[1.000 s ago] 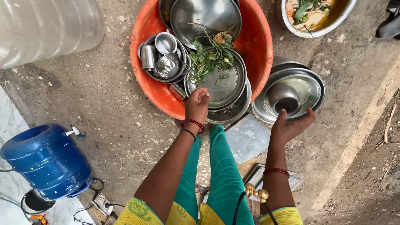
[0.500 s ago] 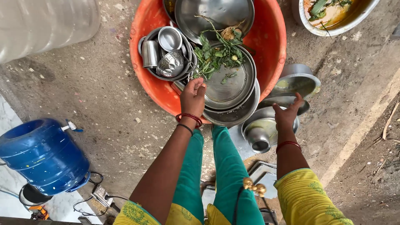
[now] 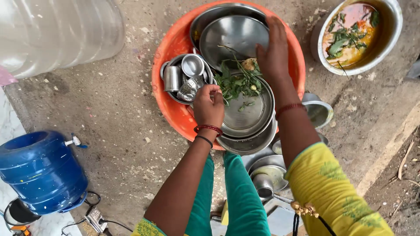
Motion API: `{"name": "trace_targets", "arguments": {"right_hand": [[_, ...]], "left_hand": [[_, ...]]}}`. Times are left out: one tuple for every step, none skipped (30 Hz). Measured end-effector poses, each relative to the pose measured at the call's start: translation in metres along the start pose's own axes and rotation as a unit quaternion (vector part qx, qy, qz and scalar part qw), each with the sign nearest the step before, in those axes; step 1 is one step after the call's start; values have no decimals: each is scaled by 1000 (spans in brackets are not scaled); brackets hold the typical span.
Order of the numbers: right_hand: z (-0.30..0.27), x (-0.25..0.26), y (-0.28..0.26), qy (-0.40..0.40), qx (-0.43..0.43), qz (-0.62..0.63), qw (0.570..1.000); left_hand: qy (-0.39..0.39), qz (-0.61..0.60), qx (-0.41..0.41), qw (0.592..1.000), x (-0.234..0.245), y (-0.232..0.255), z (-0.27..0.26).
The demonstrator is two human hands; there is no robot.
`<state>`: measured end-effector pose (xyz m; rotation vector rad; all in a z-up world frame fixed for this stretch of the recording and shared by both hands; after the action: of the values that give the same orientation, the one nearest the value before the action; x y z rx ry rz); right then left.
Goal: The recorder and another person clear food scraps from metal dishes and organize them in a tub.
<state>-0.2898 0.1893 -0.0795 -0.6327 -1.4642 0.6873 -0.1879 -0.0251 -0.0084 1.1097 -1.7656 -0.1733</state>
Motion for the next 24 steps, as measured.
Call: {"name": "trace_targets", "arguments": {"right_hand": [[15, -11, 0, -1, 5, 3, 1000], [27, -21, -1, -12, 32, -15, 999], [39, -31, -3, -23, 60, -34, 997], [45, -35, -1, -24, 64, -32, 997], [51, -41, 2, -44, 49, -73, 995], [53, -48, 4, -66, 32, -113, 991], [44, -54, 0, -72, 34, -108, 991], [34, -55, 0, -89, 19, -126, 988], [25, -56, 0, -106, 4, -144, 984], [14, -46, -14, -103, 9, -148, 983], [3, -34, -29, -86, 25, -139, 986], [-13, -26, -45, -72, 40, -124, 989], [-15, -9, -63, -72, 44, -123, 989], [-24, 11, -81, -40, 31, -85, 995], [-33, 32, -99, -7, 17, -47, 999], [-42, 47, -96, -5, 15, -50, 999], [-50, 63, -90, 10, -18, -40, 999], [-57, 81, -83, 27, -50, -30, 998], [-58, 91, -76, 33, -50, -33, 998], [-66, 105, -63, 65, -138, 46, 987], [-76, 117, -50, 97, -224, 125, 962], [-90, 123, -39, 101, -224, 122, 962], [-106, 127, -24, 126, -263, 235, 927], [-123, 127, -10, 149, -297, 346, 877]], "left_hand": [[6, 0, 1, 1000, 3, -1, 3], [5, -27, -10, 1000, 4, 0, 5], [5, -54, -21, 998, 5, 0, 6], [10, -55, -19, 998, 8, 0, 9], [14, -61, -34, 997, 12, 1, 12], [17, -65, -44, 997, 17, 1, 11], [21, -63, -39, 997, 24, 0, 10], [0, -57, -30, 998, 27, 0, 8], [-21, -50, -21, 998, 29, 2, 6], [-19, -56, -25, 998, 33, 3, 9], [2, -8, -98, 995, 39, 11, 11], [24, 46, -166, 985, 47, 17, 8], [28, 45, -165, 985, 51, 20, 11], [18, 59, -153, 986, 57, 19, 9], [7, 74, -140, 987, 62, 19, 7], [5, 72, -143, 987, 63, 20, 8], [19, 56, -149, 987, 66, 23, 9], [34, 39, -157, 986, 68, 27, 12], [33, 37, -163, 985, 63, 25, 12], [41, 15, -139, 989, 60, 19, 6], [48, -6, -114, 992, 58, 14, 1], [46, -9, -118, 992, 48, 13, -5], [39, -51, -93, 994, 39, 9, -11], [32, -91, -67, 993, 31, 4, -16]]}}
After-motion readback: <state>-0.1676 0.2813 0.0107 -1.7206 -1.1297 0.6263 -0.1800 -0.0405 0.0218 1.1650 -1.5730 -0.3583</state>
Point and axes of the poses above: each hand's wrist, its own z-axis towards the middle knuckle, its own x-axis out of the back of the hand, y = z × x, the point moved 5 cm from there along z, towards the middle knuckle
